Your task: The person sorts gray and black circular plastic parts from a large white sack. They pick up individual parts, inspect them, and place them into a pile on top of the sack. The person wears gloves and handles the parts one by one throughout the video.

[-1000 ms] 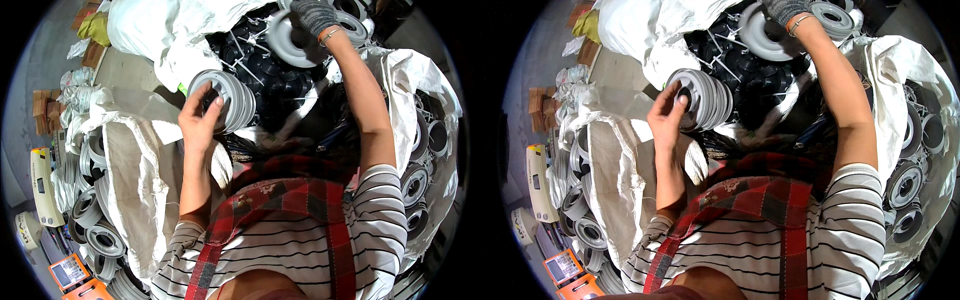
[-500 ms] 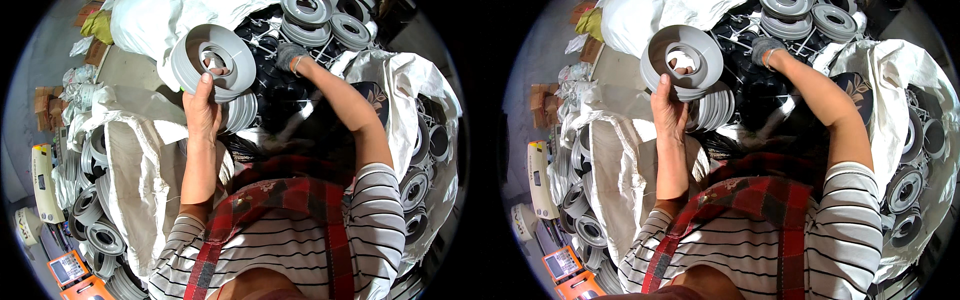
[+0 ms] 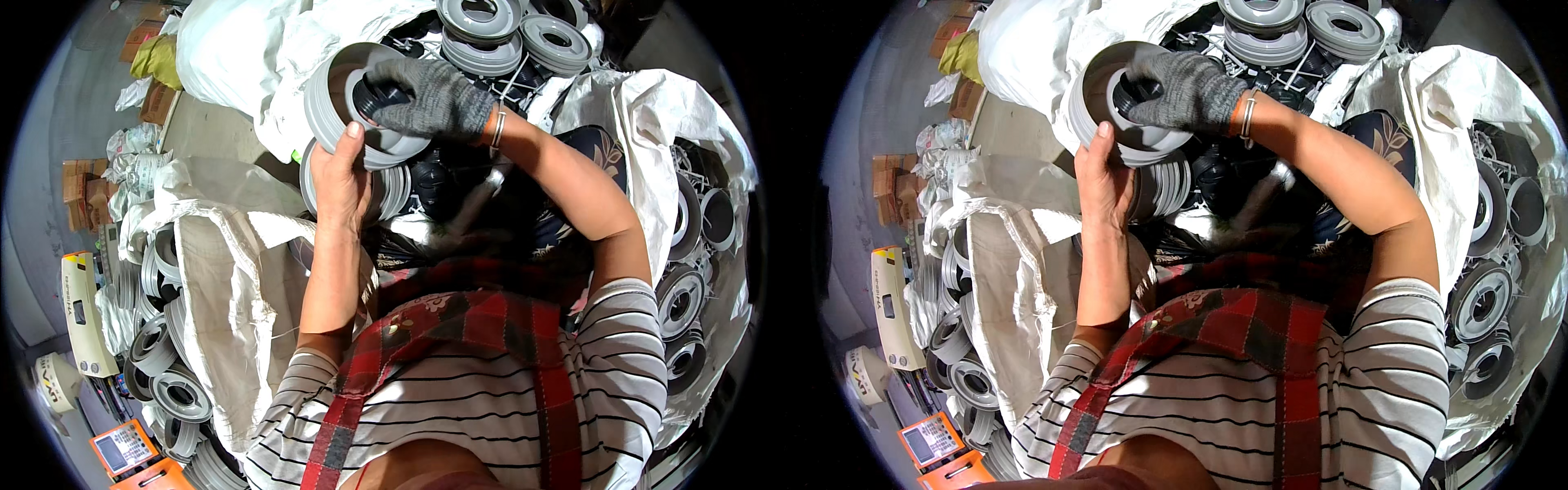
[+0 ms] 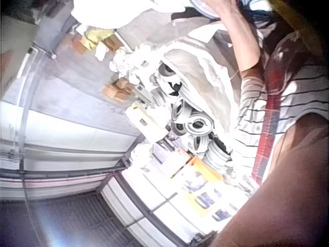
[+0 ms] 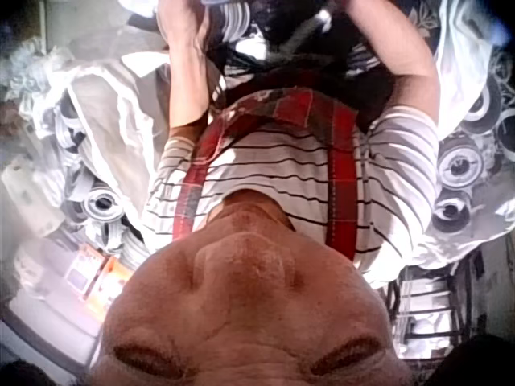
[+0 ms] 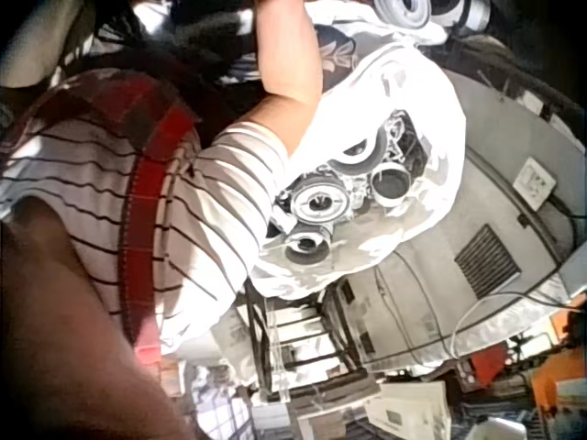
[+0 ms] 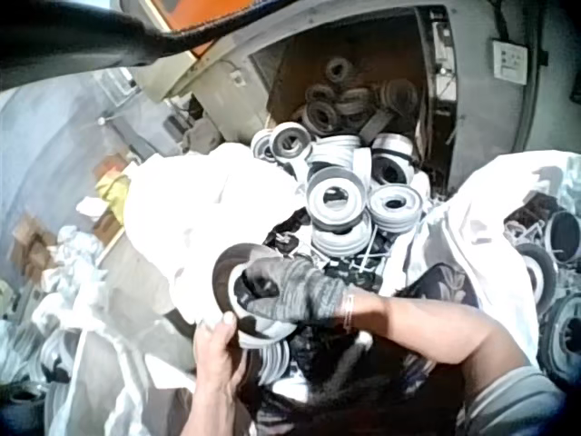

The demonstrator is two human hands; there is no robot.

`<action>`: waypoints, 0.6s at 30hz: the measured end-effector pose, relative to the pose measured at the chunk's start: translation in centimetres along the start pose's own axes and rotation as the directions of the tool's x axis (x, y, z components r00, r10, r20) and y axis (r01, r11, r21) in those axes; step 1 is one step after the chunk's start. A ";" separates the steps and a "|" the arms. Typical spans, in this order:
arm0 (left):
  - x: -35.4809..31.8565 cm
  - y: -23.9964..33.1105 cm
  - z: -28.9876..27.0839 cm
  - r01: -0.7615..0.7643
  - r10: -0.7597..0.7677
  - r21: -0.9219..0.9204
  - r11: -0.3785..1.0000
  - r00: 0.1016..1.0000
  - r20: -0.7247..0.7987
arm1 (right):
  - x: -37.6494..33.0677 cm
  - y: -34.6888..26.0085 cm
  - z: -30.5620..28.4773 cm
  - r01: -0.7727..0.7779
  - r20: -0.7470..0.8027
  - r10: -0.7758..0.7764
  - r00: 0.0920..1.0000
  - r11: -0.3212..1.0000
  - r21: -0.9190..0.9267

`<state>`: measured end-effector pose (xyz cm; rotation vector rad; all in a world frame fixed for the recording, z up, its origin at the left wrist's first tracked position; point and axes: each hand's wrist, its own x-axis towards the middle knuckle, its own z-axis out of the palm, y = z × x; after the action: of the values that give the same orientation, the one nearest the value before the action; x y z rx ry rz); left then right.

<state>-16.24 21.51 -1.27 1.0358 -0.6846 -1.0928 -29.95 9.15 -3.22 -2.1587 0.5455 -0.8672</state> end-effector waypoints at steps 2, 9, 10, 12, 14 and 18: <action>-0.3 0.2 1.3 -0.035 0.034 0.051 0.998 0.999 0.022 | -0.2 0.5 0.1 0.085 -0.171 -0.096 0.981 0.994 -0.067; 0.3 2.0 0.6 0.106 -0.114 0.183 0.977 0.993 0.034 | -1.3 -0.7 -0.7 0.271 0.042 -0.275 0.961 0.892 -0.363; 0.4 2.4 0.7 0.135 -0.145 0.201 0.970 0.989 0.035 | -1.2 -0.7 -0.7 0.331 0.033 -0.346 0.938 0.860 -0.389; 0.2 2.8 1.1 0.098 -0.113 0.245 0.965 0.993 0.046 | -1.2 -1.1 -1.2 0.274 0.026 -0.278 0.960 0.918 -0.288; -0.1 2.4 1.4 0.028 -0.045 0.281 0.959 0.998 0.052 | -1.1 -1.3 -1.6 0.214 0.028 -0.213 0.977 0.960 -0.180; -1.7 1.7 2.0 -0.177 0.157 0.449 0.876 0.984 0.082 | -0.9 0.0 0.2 0.152 -0.224 -0.127 0.966 0.983 0.100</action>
<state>-17.92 22.62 1.12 1.3252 -1.0808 -0.8194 -30.42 9.81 -3.76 -2.0272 0.4407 -1.1934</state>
